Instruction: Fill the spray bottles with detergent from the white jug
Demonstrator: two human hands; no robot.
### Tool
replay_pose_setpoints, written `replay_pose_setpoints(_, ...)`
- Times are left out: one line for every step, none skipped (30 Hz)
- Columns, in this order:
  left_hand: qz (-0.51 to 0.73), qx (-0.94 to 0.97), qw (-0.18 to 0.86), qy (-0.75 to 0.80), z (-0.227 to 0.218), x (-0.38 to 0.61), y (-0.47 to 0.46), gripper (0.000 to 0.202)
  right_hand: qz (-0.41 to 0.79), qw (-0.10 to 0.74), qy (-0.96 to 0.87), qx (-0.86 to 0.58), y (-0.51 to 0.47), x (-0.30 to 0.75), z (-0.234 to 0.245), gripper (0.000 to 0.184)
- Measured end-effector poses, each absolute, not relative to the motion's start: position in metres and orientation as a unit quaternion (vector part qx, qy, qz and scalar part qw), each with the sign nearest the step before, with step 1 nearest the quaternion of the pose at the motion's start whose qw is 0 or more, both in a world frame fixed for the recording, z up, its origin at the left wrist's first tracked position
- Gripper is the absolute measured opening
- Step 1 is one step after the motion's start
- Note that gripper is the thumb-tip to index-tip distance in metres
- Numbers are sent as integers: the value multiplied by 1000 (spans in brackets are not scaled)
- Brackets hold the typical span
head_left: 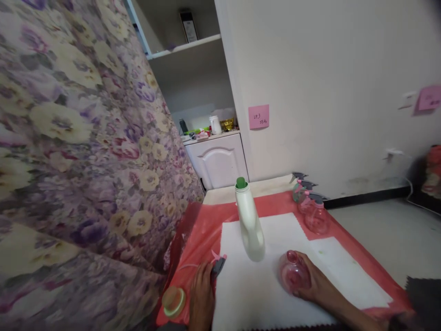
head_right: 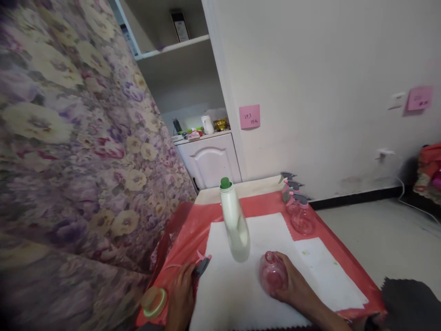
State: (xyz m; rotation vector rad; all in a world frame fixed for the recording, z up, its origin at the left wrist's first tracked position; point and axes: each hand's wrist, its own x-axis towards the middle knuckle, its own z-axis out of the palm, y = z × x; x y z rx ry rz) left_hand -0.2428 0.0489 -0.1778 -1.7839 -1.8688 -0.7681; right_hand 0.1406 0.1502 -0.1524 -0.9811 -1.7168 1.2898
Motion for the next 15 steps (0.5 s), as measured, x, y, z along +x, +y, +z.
replay_pose_setpoints(-289, -645, 236, -667, -178, -243, 51, 44, 506, 386, -671, -380, 151, 140, -154, 80)
replay_pose_setpoints(-300, -645, 251, -657, -179, -243, 53, 40, 506, 392, -670, -376, 152, 140, -155, 81)
replay_pose_setpoints(-310, -646, 267, -645, -179, -244, 55, 37, 504, 397, -670, -374, 154, 139, -157, 83)
replay_pose_setpoints(-318, -648, 281, -632, -179, -244, 57, 34, 500, 400, -669, -378, 156, 140, -158, 85)
replay_pose_setpoints(-325, -652, 295, -618, -179, -245, 58, 32, 491, 404, -667, -388, 159, 141, -158, 87)
replay_pose_setpoints(-333, -656, 307, -604, -180, -245, 60, 30, 481, 406, -665, -402, 161, 142, -157, 88)
replay_pose_setpoints(-341, -659, 316, -591, -180, -246, 62, 29, 471, 404, -664, -417, 164, 144, -155, 88)
replay_pose_setpoints(-351, -661, 325, -578, -180, -247, 64, 28, 459, 402, -664, -432, 167, 147, -152, 87)
replay_pose_setpoints(-361, -664, 330, -566, -180, -248, 66, 28, 449, 400, -666, -442, 170, 150, -147, 87)
replay_pose_setpoints(-371, -666, 335, -554, -180, -249, 68, 27, 441, 398, -669, -447, 173, 154, -141, 87)
replay_pose_setpoints(-377, -671, 339, -541, -182, -250, 70, 26, 433, 397, -673, -449, 176, 157, -133, 86)
replay_pose_setpoints(-381, -676, 343, -530, -183, -251, 72, 26, 426, 397, -678, -448, 179, 161, -123, 85)
replay_pose_setpoints(-382, -682, 346, -519, -186, -251, 74, 26, 421, 394, -684, -447, 182, 164, -113, 84)
replay_pose_setpoints(-382, -688, 346, -511, -189, -250, 75, 27, 412, 395, -689, -447, 184, 167, -100, 83)
replay_pose_setpoints(-384, -691, 343, -507, -192, -248, 76, 27, 399, 394, -694, -452, 187, 170, -87, 84)
